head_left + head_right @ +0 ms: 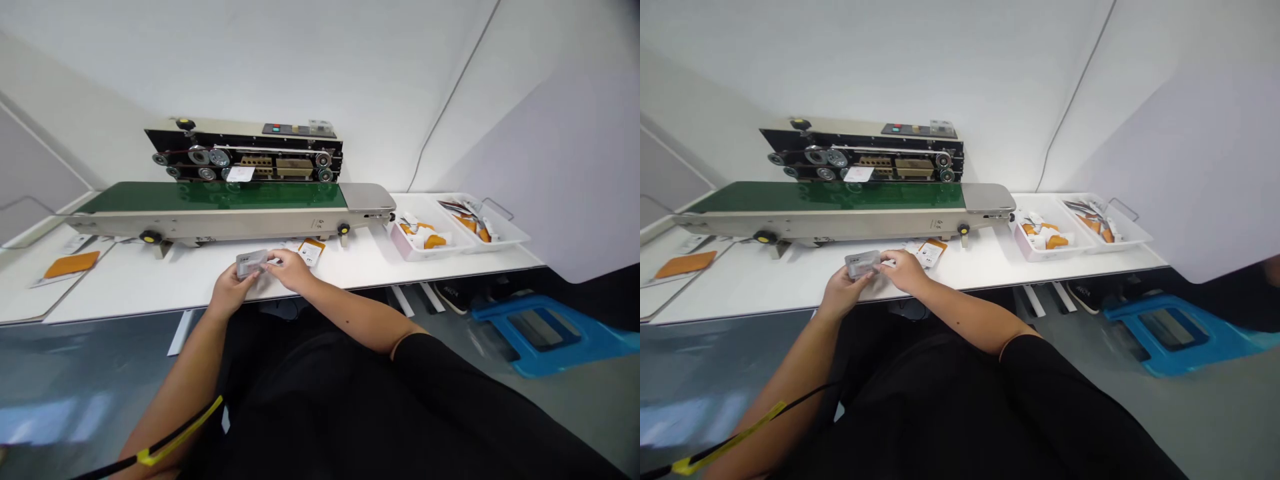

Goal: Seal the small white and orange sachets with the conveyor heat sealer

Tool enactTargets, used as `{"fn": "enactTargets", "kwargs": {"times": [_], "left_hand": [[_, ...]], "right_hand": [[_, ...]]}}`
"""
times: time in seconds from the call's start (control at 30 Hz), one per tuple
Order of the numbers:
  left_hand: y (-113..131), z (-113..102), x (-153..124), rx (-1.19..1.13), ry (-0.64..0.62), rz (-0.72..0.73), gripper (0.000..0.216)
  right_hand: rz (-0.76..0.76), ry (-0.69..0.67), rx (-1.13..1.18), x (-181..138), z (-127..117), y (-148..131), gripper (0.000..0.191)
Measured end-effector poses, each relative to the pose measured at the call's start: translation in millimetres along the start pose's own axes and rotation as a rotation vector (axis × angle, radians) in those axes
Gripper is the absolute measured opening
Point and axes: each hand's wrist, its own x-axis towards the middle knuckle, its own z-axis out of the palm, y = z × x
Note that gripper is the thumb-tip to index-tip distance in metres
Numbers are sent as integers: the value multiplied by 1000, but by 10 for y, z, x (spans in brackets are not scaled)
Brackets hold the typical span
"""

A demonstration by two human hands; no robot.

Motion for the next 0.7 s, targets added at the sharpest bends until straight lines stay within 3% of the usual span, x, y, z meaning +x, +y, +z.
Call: {"fn": "enactTargets", "kwargs": {"times": [0.07, 0.13, 0.23, 0.33, 0.43, 0.53, 0.7], "left_hand": [[44, -5, 7, -14, -40, 37, 54], [95, -5, 13, -33, -61, 85, 52], [144, -10, 11, -24, -75, 117, 48], [147, -19, 1, -29, -73, 118, 43], [136, -22, -6, -45, -62, 126, 38], [130, -23, -6, -36, -59, 132, 36], [135, -29, -5, -9, -62, 130, 37]], "right_hand": [[31, 16, 138, 83, -40, -37, 21], [64, 88, 273, 215, -262, -46, 21], [127, 320, 393, 506, -933, -15, 25], [199, 629, 348, 821, -1752, 80, 24], [331, 762, 300, 1052, -2335, 213, 14], [473, 676, 328, 1191, -2518, 309, 6], [532, 576, 331, 1415, -2369, 325, 9]]}}
